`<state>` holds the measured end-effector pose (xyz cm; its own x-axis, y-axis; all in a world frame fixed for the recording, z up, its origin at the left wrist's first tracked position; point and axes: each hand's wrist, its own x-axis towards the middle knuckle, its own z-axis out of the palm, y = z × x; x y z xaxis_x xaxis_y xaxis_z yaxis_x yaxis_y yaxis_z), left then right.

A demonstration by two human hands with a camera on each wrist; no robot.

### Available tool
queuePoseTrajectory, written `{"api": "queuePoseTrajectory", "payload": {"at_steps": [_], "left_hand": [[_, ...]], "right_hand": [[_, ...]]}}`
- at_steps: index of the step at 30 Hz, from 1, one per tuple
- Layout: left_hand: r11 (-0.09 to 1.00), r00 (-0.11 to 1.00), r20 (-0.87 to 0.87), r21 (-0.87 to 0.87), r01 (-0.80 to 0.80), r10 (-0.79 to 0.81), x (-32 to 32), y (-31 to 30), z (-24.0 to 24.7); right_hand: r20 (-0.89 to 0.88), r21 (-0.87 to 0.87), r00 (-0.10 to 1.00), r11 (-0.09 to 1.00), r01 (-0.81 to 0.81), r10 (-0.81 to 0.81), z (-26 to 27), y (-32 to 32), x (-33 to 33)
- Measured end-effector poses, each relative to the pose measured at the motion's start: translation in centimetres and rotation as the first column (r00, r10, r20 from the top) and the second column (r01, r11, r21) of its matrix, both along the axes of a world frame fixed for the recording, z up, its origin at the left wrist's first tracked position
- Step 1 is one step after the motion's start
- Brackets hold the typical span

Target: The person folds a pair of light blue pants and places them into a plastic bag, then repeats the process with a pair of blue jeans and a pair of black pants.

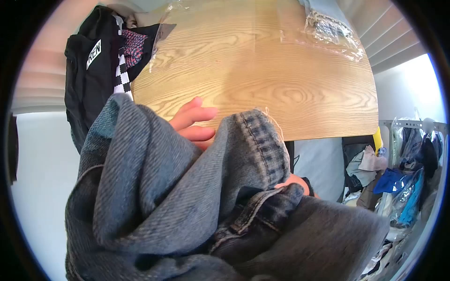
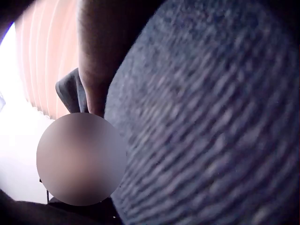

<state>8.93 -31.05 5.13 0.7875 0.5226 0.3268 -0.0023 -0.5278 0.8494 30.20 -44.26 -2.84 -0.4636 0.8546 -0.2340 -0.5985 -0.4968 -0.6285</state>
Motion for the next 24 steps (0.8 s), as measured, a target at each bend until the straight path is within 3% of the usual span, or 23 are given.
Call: {"api": "queuePoseTrajectory", "payload": {"at_steps": [4, 7, 8, 9, 10, 14, 17, 20, 23, 24], "left_hand": [[0.999, 0.998, -0.046, 0.013, 0.051, -0.050, -0.2, 3.0, 1.8], [0.991, 0.975, -0.183, -0.022, -0.133, 0.127, 0.3, 10.2, 1.2], [0.975, 0.927, -0.303, 0.049, -0.216, 0.221, 1.0, 14.3, 0.3], [0.928, 0.869, -0.387, 0.321, -0.187, 0.309, 1.3, 16.8, -0.2], [0.815, 0.800, -0.434, 0.569, -0.114, 0.415, 1.5, 18.8, -0.5], [0.682, 0.848, -0.384, 0.731, 0.036, 0.367, 2.3, 23.2, -5.4], [0.698, 0.675, -0.571, 0.707, 0.113, 0.468, 3.3, 24.0, -5.7], [0.669, 0.712, -0.526, 0.736, 0.105, 0.466, 3.4, 22.7, -4.4], [0.883, 0.745, -0.565, 0.464, -0.067, 0.353, 4.4, 18.9, -1.0], [0.899, 0.808, -0.503, 0.431, -0.076, 0.309, 4.5, 18.0, -0.6]], "right_hand": [[-0.037, -0.023, 0.999, 0.999, -0.027, 0.026, -1.5, -0.5, 0.3], [-0.070, -0.046, 0.997, 0.998, -0.049, 0.045, -1.6, 0.1, -0.2], [-0.091, -0.057, 0.995, 0.997, -0.054, 0.049, -1.7, 0.3, -0.4], [-0.112, -0.070, 0.992, 0.995, -0.065, 0.057, -1.7, 0.5, -0.7], [-0.133, -0.080, 0.989, 0.994, -0.074, 0.063, -1.9, 0.7, -1.0], [-0.212, -0.121, 0.975, 0.989, -0.087, 0.060, -2.2, 1.4, -2.3], [-0.233, -0.143, 0.971, 0.986, -0.082, 0.047, -2.1, 1.8, -2.8], [-0.242, -0.155, 0.970, 0.986, -0.059, 0.020, -2.8, 1.5, -2.7], [-0.226, -0.077, 0.971, 0.992, -0.100, 0.081, -3.1, 2.2, -2.6], [-0.224, -0.050, 0.969, 0.992, -0.120, 0.106, -3.1, 2.4, -2.8]]}}
